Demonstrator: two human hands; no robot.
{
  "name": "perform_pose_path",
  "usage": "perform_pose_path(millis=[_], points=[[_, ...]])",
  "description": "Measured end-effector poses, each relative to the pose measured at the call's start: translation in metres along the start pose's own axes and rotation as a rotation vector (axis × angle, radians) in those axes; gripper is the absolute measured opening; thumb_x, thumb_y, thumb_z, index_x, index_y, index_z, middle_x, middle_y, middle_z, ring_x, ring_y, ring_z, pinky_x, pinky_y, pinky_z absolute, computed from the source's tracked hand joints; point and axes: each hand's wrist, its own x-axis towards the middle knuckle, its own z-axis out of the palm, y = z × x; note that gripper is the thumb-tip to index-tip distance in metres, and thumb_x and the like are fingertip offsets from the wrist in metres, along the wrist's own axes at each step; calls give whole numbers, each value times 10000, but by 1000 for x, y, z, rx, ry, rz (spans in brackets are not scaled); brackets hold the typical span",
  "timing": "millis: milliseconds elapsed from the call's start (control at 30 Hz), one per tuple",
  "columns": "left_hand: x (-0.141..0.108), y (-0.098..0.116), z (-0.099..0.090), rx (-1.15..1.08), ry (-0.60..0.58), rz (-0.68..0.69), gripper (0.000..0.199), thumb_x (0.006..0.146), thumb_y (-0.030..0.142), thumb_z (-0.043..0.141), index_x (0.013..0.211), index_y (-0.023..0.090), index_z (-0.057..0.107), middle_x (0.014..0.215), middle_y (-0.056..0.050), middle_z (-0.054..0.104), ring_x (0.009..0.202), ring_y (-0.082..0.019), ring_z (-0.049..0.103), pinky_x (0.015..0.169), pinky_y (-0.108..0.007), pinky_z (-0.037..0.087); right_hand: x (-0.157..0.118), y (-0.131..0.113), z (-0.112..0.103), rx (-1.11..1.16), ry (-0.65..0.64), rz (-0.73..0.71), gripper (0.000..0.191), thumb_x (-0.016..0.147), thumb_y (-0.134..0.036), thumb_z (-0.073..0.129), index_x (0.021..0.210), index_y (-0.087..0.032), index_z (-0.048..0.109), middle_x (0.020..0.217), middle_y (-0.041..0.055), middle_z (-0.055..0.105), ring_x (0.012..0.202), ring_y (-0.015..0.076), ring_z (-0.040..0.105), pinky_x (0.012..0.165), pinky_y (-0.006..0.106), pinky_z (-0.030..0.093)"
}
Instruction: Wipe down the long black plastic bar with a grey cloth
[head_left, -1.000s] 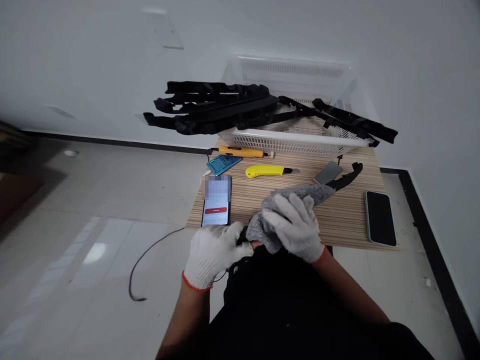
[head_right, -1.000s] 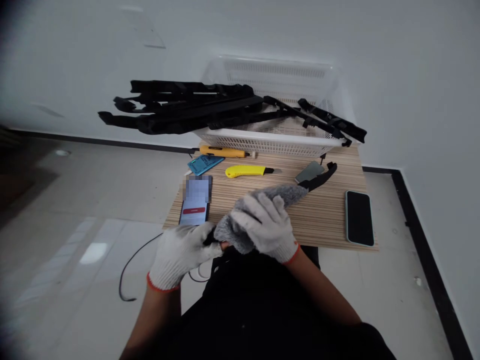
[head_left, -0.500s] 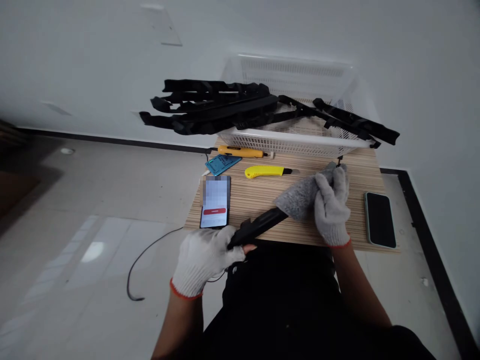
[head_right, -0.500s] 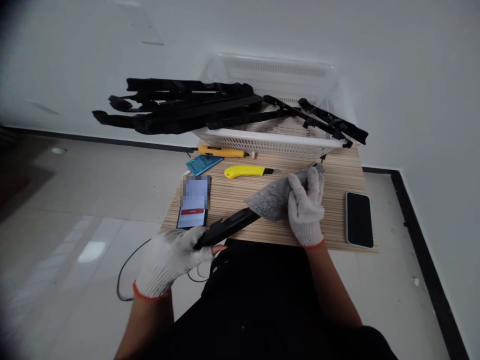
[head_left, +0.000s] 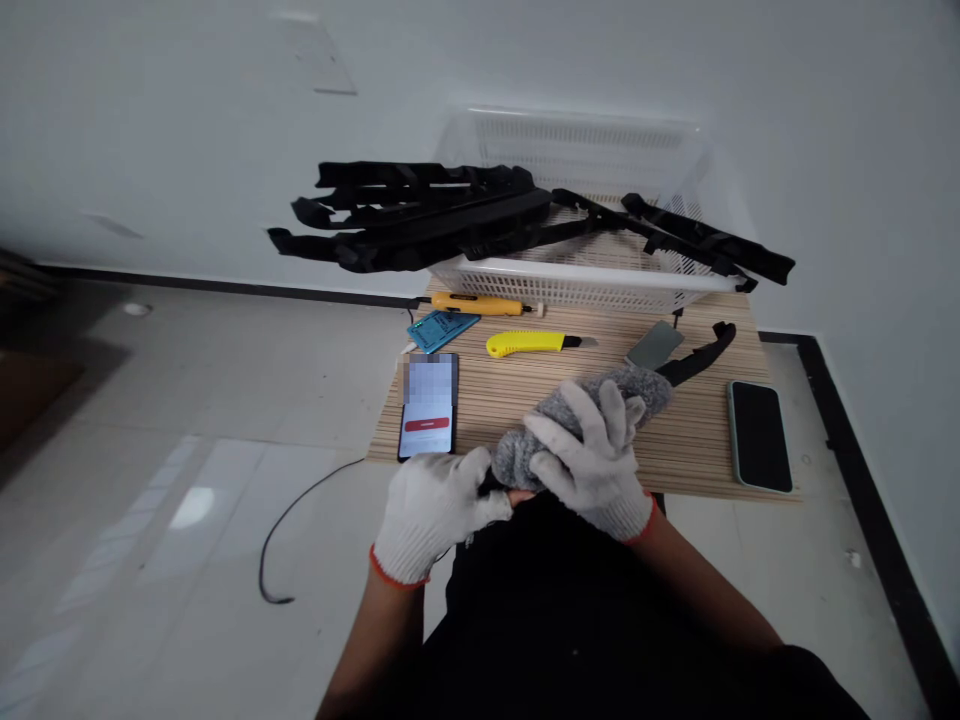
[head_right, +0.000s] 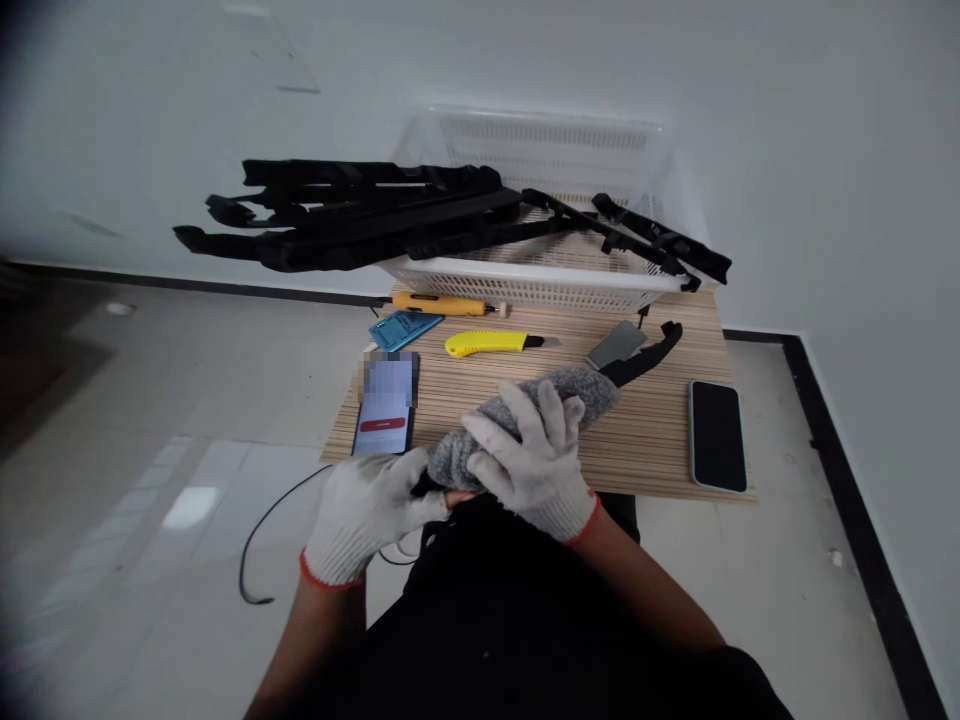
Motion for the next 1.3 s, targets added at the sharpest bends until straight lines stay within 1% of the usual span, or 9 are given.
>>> perform_pose_path(millis=[167,267,367,533,733,867,1033,1200,1300], points=[[0,0,-1,-30,11,-1,715,924,808,480,602,185,619,410,-2,521,382,-126,481,469,-277,230,9,13,-4,-37,48,-58,431,944,-520,628,1364,-438,671,1547,-28,526,1490,284,394,1323,490,151],[-1,-2,-5,-39,9,9,706,927,798,496,607,184,636,407,6,508,380,-125,480,466,-276,238,12,28,-9,-28,67,-27,405,951,-548,617,1323,-416,704,1581,-13,490,1484,315,397,1303,526,209],[-3,-4,-7,-27,19,37,709,928,795,501,597,181,626,416,5,509,385,-134,508,460,-276,236,13,48,-16,-44,51,69,422,948,-574,606,1316,-398,715,1608,-1,455,1501,365,369,1287,594,228],[-10,-7,-8,-52,-66,25,643,931,752,550,634,190,651,456,3,566,424,-152,563,470,-278,255,13,84,-23,-58,55,230,438,971,-509,571,1345,-329,709,1626,42,407,1537,405,307,1259,653,272],[-14,-9,-10,-89,-102,27,644,938,766,516,633,210,623,470,13,569,418,-133,524,474,-289,300,16,111,-29,-2,107,432,533,956,-528,567,1407,-261,664,1608,109,431,1530,387,359,1260,631,293],[-13,-10,-15,-110,-109,49,630,941,750,531,601,220,562,467,20,539,411,-132,504,467,-304,312,15,124,-32,111,106,558,636,945,-517,583,1506,-216,560,1607,134,461,1484,309,464,1247,532,380],[-12,-11,-18,-135,-112,66,635,949,744,521,593,219,537,464,22,510,404,-130,479,464,-311,304,4,133,-30,170,169,628,699,937,-528,563,1543,-187,499,1513,135,583,1400,293,565,1221,513,420],[-15,-14,-19,-168,-170,41,634,921,740,578,577,208,557,454,28,496,404,-119,471,459,-285,301,1,134,-29,107,218,737,699,883,-539,579,1463,-150,574,1429,148,649,1279,318,645,1144,540,486],[-16,-16,-21,-209,-208,27,628,928,726,582,581,203,574,470,23,530,408,-114,479,459,-272,308,3,137,-30,179,246,804,662,854,-555,599,1380,-154,633,1314,145,709,1149,304,698,1073,522,538]])
